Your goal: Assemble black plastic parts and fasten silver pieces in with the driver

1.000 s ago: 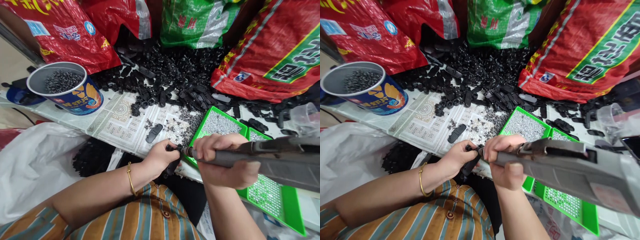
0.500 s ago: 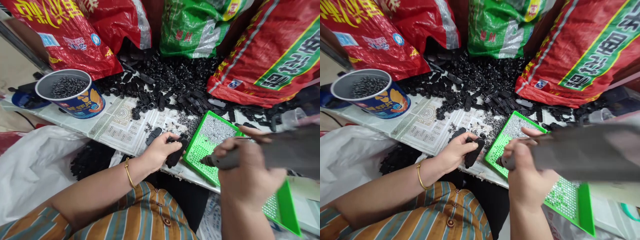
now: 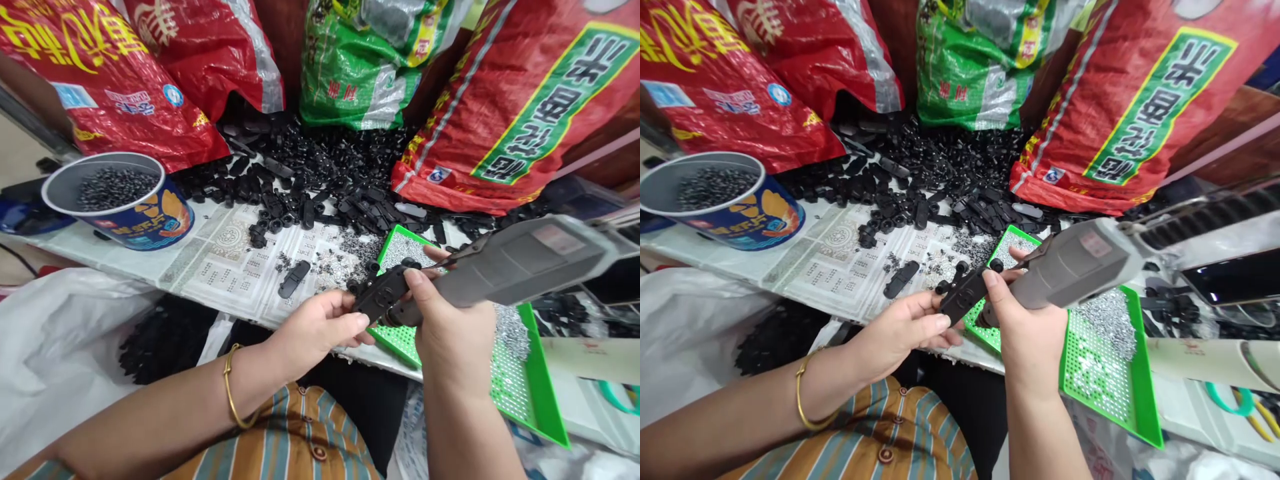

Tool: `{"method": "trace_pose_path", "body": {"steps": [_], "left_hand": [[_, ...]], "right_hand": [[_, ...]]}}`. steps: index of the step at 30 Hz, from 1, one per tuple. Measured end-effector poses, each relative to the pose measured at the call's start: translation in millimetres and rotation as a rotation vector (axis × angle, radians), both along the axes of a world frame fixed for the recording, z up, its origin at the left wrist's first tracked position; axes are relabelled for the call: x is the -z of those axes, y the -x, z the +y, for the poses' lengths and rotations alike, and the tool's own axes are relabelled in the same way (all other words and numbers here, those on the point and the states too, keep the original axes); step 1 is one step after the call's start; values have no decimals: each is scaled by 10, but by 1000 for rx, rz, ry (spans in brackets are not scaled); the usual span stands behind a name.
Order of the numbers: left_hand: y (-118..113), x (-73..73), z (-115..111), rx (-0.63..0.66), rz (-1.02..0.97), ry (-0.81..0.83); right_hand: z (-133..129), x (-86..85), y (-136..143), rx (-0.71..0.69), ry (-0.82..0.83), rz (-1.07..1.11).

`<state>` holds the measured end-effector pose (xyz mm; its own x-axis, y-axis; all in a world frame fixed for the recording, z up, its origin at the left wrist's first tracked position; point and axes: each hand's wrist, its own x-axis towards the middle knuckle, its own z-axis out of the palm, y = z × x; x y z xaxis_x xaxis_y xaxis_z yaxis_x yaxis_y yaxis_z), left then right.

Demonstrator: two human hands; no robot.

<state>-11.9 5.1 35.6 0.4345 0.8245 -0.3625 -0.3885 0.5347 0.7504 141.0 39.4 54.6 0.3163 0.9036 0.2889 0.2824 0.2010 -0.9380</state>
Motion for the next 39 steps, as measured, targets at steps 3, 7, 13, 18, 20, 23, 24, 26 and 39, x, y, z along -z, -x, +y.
{"method": "trace_pose_path", "body": {"steps": [3, 7, 13, 18, 20, 23, 24, 26, 39], "left_hand": [[-13, 27, -12, -44, 38, -23], [18, 115, -17, -116, 74, 1], [57, 249, -56, -218, 196, 10], [53, 258, -59, -180, 193, 92], [55, 272, -59, -175, 201, 91], [61, 301, -66, -175, 217, 85], [63, 310, -70, -176, 221, 82], [66, 327, -80, -179, 230, 66], [69, 424, -59, -205, 359, -81]], "right_hand": [[-6, -19, -3, 70, 27, 92], [82, -32, -80, 120, -180, 262], [308, 160, -189, 55, -364, 345], [420, 309, -185, 51, -365, 330], [455, 342, -189, 59, -373, 326], [494, 375, -198, 75, -368, 319], [503, 383, -199, 81, -362, 317], [513, 395, -197, 95, -356, 311], [342, 71, -178, -4, -339, 519]]}}
